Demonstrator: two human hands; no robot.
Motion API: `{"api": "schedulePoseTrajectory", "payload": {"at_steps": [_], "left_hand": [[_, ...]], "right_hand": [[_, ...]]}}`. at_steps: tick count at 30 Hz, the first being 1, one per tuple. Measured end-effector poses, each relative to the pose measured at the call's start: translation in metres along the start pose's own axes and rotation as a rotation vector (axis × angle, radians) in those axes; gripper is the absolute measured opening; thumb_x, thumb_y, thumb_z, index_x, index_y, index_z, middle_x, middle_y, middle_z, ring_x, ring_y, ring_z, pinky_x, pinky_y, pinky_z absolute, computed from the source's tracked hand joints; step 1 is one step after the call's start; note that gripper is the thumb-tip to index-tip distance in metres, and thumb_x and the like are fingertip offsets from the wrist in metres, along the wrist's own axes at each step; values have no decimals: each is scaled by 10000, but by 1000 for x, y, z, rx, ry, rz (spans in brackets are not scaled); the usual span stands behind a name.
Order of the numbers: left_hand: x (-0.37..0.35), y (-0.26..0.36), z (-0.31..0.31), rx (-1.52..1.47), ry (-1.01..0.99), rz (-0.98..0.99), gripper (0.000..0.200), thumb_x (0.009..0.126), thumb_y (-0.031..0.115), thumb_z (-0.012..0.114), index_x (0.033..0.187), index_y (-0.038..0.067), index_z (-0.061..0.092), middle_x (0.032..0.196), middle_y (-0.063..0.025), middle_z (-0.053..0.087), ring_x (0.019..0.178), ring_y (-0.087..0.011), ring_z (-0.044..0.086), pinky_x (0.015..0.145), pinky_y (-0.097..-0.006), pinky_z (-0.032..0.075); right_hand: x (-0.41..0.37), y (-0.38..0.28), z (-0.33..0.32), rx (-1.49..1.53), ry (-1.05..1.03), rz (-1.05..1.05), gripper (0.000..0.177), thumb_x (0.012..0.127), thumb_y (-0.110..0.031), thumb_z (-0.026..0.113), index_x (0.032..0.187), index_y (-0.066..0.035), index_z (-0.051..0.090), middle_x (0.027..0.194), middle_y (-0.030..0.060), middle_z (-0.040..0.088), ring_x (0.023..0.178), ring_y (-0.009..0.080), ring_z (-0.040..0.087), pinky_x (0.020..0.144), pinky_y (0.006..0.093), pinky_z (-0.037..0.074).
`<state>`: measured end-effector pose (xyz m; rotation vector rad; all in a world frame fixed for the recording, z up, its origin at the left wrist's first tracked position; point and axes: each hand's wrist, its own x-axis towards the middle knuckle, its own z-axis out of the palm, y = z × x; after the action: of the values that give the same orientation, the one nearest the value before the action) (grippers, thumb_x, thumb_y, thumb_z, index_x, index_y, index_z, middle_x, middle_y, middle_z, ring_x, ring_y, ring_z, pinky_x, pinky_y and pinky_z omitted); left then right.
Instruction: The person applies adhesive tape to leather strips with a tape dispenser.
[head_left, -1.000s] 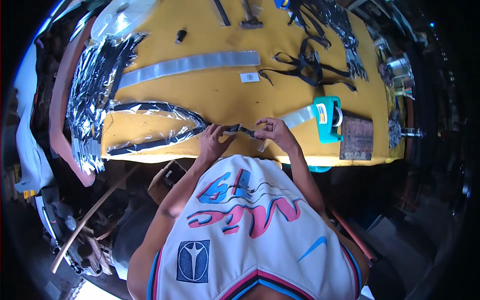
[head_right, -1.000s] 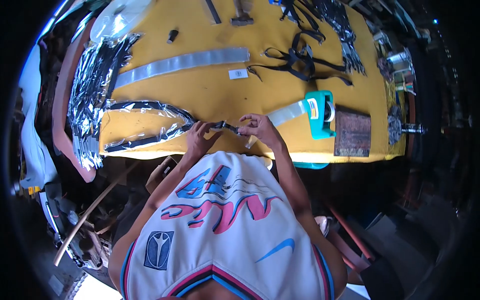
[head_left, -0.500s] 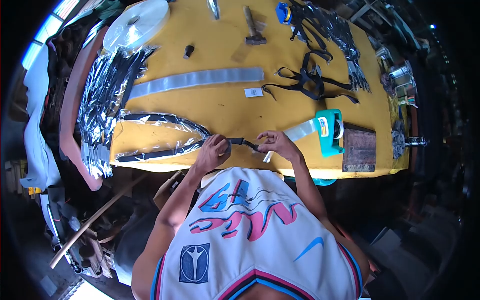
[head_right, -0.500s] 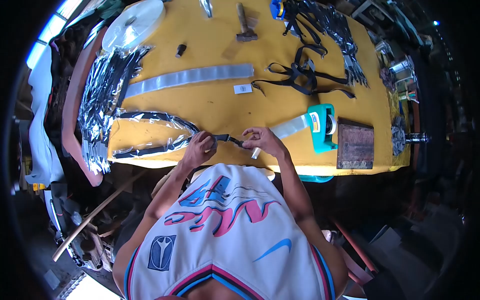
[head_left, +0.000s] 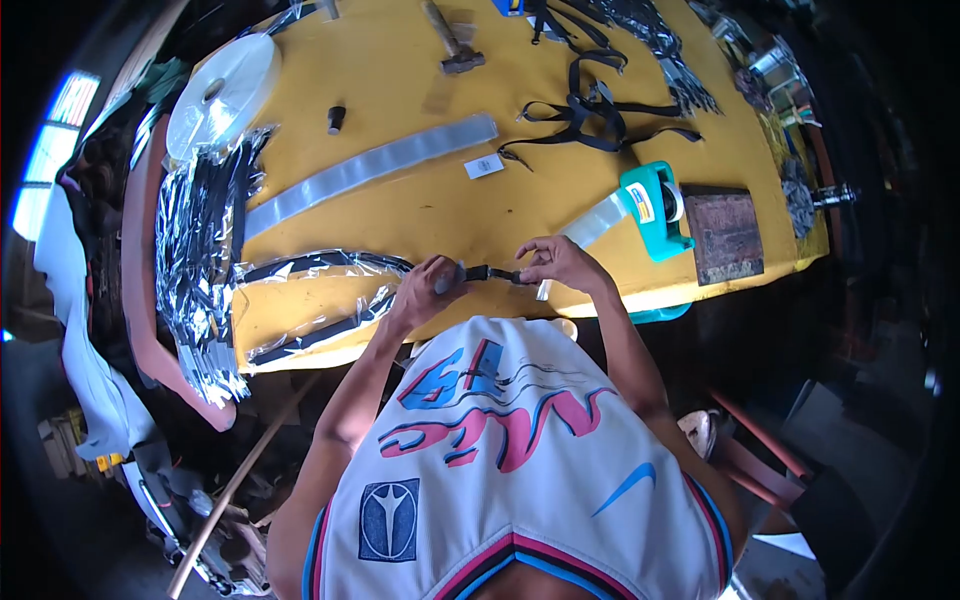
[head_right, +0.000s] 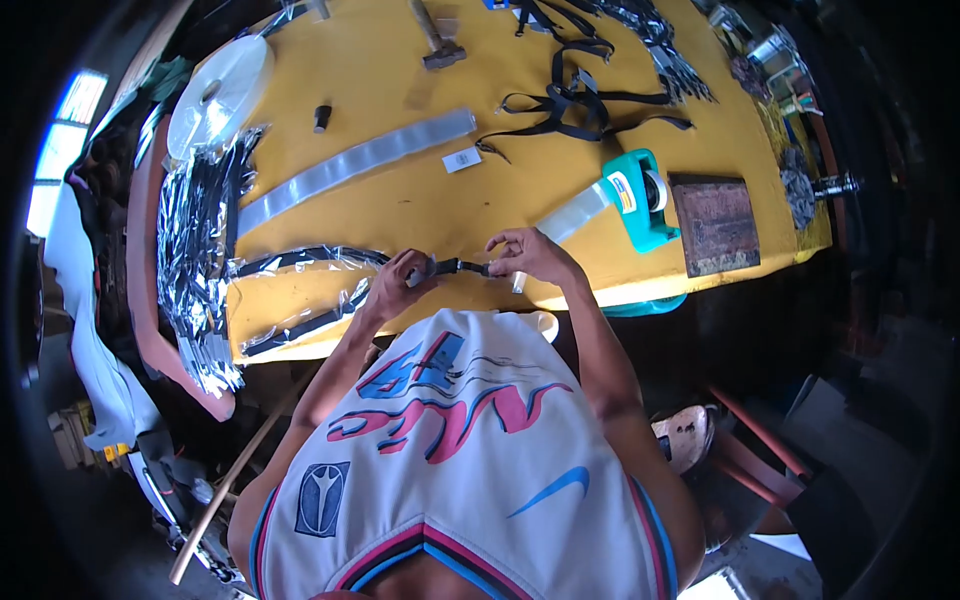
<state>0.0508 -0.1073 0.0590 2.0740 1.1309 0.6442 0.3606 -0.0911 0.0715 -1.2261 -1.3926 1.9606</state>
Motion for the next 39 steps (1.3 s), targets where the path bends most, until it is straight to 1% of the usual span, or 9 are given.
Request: {"api": "schedulePoseTrajectory", "payload": {"at_steps": [6, 7, 14, 18, 23, 26, 28, 32, 39], "left_hand": [[-10, -3, -1, -748, -217, -404, 295, 1000, 303, 659, 1016, 10, 623, 742, -89, 702, 688, -146, 670, 629, -303, 540], [-11, -10, -8, -825, -331, -495, 320, 1024, 311, 625, 1086, -2, 622, 831, -87, 716, 716, -126, 667, 639, -274, 543], [-19, -14, 6, -704, -445, -466, 430, 1021, 436, 599, 1148, 27, 636, 962, -80, 717, 834, -142, 668, 741, -333, 541], [-34, -27, 36, -323, -477, -460, 421, 950, 310, 664, 1268, 35, 650, 1042, -162, 739, 906, -246, 703, 802, -372, 547], [-29, -20, 41, -351, -518, -386, 424, 930, 265, 667, 1283, 30, 655, 1032, -179, 735, 881, -270, 703, 810, -392, 546], [-26, 0, 34, -379, -475, -597, 407, 967, 244, 626, 1321, 42, 622, 1040, -155, 713, 891, -232, 671, 808, -363, 532], [-39, -3, 34, -765, -214, -520, 397, 1000, 244, 575, 1350, 57, 574, 1069, -116, 678, 899, -195, 617, 803, -325, 507], [-48, -19, 24, -755, -191, -528, 403, 993, 237, 573, 1356, 67, 533, 1121, -85, 656, 914, -171, 584, 804, -297, 487], [-44, -6, 16, -872, -165, -492, 301, 926, 167, 675, 1201, 53, 630, 1035, -73, 682, 869, -133, 588, 779, -290, 489]], "right_hand": [[-6, 2, 5, 31, 42, 13, 342, 853, -60, 780, 1144, 46, 633, 822, 89, 735, 746, 126, 701, 729, 255, 540], [-7, 1, 6, 41, 55, 9, 323, 860, -52, 767, 1135, 52, 634, 819, 91, 738, 740, 122, 703, 735, 254, 534], [-6, 7, 7, -9, 57, 10, 326, 860, -49, 764, 1138, 58, 633, 813, 90, 735, 734, 121, 701, 715, 248, 532], [-7, 6, 5, 1, 58, 15, 321, 860, -50, 760, 1136, 56, 636, 826, 90, 738, 733, 118, 697, 712, 248, 531], [-4, 5, 1, -37, 43, 23, 316, 862, -53, 757, 1137, 50, 638, 838, 89, 741, 753, 114, 697, 722, 246, 529], [-2, 6, -3, -47, 23, 21, 315, 864, -62, 759, 1139, 39, 642, 851, 87, 743, 773, 112, 698, 739, 246, 528], [-2, 8, -5, 13, 21, 27, 313, 868, -72, 760, 1140, 29, 644, 857, 84, 742, 780, 111, 697, 749, 247, 526], [-1, 10, -9, -22, 9, 27, 310, 869, -67, 761, 1142, 24, 645, 860, 83, 741, 775, 111, 694, 742, 244, 525], [3, 12, -11, 12, -17, 20, 309, 869, -66, 762, 1141, 21, 646, 857, 77, 739, 755, 102, 683, 728, 246, 522]]}}
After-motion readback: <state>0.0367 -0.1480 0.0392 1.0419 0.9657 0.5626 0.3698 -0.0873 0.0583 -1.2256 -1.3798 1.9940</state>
